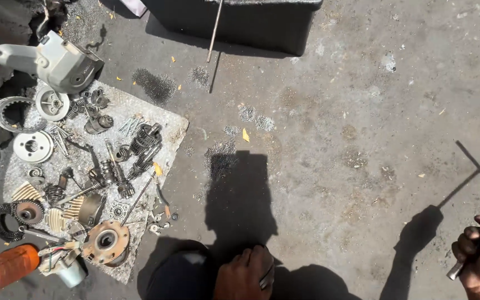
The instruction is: The person sits on the ground in a repair yard handling a motorcycle clutch/flywheel assembly. They turn and reposition the round metal part, use a T-handle tool on it, and wipe it with a rag.
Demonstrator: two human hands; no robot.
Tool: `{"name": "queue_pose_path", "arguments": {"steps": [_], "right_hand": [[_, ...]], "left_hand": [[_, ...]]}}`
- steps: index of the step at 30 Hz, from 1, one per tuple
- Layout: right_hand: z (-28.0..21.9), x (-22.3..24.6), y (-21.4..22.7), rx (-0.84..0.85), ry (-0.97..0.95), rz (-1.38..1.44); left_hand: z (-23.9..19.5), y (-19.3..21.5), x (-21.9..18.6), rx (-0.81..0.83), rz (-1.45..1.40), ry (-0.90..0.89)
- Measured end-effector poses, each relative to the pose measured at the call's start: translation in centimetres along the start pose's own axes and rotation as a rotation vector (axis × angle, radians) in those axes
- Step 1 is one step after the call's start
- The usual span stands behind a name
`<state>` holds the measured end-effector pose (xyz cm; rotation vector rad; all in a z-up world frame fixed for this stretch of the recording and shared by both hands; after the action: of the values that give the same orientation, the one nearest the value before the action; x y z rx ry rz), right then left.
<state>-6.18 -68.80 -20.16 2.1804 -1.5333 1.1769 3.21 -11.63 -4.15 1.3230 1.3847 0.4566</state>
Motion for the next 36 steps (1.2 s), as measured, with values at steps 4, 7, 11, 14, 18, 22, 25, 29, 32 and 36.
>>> {"name": "queue_pose_path", "arguments": {"steps": [4, 7, 11, 14, 18, 22, 25, 29, 32, 36], "right_hand": [[-20.1, -0.2, -8.6, -0.336, 0.196, -0.401], [-27.4, -2.0, -6.1, -0.273, 0.241, -0.538], [-33.8, -8.4, -0.6, -0.214, 0.147, -0.498], [-38.6, -11.1, -1.7, -0.245, 0.124, -0.536], [-39.5, -15.1, -1.6, -0.178, 0.008, -0.835], [-39.7, -12.8, -5.7, -0.132, 0.290, -0.922], [-41.0, -10.7, -11.3, -0.159, 0.395, -1.197], [-40.7, -11.4, -13.2, -0.145, 0.218, -1.379], [-40.7, -11.2, -13.2, -0.109, 0.269, -1.426], [-41.2, -10.2, -13.8, -0.053, 0.578, -1.294]], "left_hand": [[3.5, 5.3, 1.1, -0.066, -0.282, 0.209], [2.3, -0.2, 4.2, 0.149, -1.000, 0.679], [3.7, -1.3, 4.0, 0.092, -1.290, 0.614], [2.6, -1.7, 4.3, 0.130, -1.281, 0.625], [2.7, -2.1, 5.2, 0.068, -1.399, 0.525], [2.8, -3.8, 6.2, 0.137, -1.398, 0.645], [2.9, -3.9, 5.8, 0.235, -1.483, 0.687], [2.9, -5.1, 6.7, 0.262, -1.449, 0.810], [3.3, -4.7, 6.4, 0.255, -1.523, 0.737], [2.9, -4.2, 6.2, 0.271, -1.497, 0.791]]}}
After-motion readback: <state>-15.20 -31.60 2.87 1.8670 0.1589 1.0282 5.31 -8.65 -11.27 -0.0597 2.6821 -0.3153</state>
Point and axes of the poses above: each hand's wrist, its own z-axis towards the middle knuckle, its own y-axis out of the back of the hand, x = y × z, the point moved 10 cm from there along z, towards the middle knuckle, and after that the axes turned 11 degrees about -x, right-handed, at the moved point
